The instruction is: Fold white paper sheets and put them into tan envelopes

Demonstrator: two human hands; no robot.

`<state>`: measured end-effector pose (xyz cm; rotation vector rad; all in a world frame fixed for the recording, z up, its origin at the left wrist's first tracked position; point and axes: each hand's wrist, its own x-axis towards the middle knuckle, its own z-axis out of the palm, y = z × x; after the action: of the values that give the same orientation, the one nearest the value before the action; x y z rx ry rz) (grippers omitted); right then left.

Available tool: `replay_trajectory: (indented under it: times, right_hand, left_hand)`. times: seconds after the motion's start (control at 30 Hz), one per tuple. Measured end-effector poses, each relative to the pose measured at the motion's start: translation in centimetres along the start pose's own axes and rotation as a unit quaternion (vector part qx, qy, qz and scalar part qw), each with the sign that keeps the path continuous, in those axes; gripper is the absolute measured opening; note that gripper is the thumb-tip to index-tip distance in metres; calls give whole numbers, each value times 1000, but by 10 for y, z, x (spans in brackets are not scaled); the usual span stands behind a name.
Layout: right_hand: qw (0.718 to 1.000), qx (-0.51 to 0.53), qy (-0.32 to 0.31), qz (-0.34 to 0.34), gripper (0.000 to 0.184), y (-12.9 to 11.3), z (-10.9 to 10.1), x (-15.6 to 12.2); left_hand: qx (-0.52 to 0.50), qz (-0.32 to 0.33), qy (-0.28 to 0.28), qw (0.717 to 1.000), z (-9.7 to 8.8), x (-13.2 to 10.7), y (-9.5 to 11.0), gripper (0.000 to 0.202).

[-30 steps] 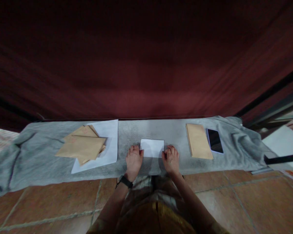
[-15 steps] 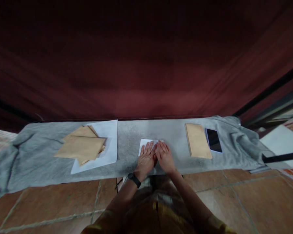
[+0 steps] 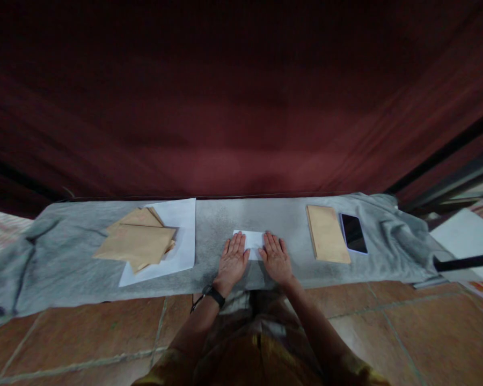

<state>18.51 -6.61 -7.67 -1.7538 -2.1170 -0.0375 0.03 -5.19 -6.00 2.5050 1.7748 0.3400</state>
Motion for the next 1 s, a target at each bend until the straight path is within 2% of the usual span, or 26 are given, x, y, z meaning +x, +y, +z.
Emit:
replay_trajectory:
  times: [0.27, 0.4, 0.5, 0.6, 0.67, 0.87, 1.0]
  right_hand:
    - [1000, -31, 2, -4, 55, 15, -1, -7]
    - [999, -35, 14, -3, 54, 16, 0, -8]
    - [999, -37, 21, -3, 53, 15, 1, -7]
    - [999, -37, 24, -3, 52, 14, 0, -7]
    - [999, -36, 23, -2, 52, 14, -1, -6]
    - [1000, -6, 23, 12, 52, 14, -2, -6]
    - [993, 104, 27, 48, 51, 16, -1, -4]
  left_hand:
    - [31, -48, 22, 998, 0, -10, -18, 60]
    - [36, -62, 28, 997, -5, -15, -17, 59]
    - [36, -21, 23, 999, -9, -19, -11, 55]
    - [39, 60, -25, 997, -10, -22, -8, 48]
    - [46, 83, -57, 994, -10, -20, -8, 46]
    - [22, 91, -78, 993, -8, -9, -8, 57]
    - [-40, 72, -69, 994, -14, -8, -2, 55]
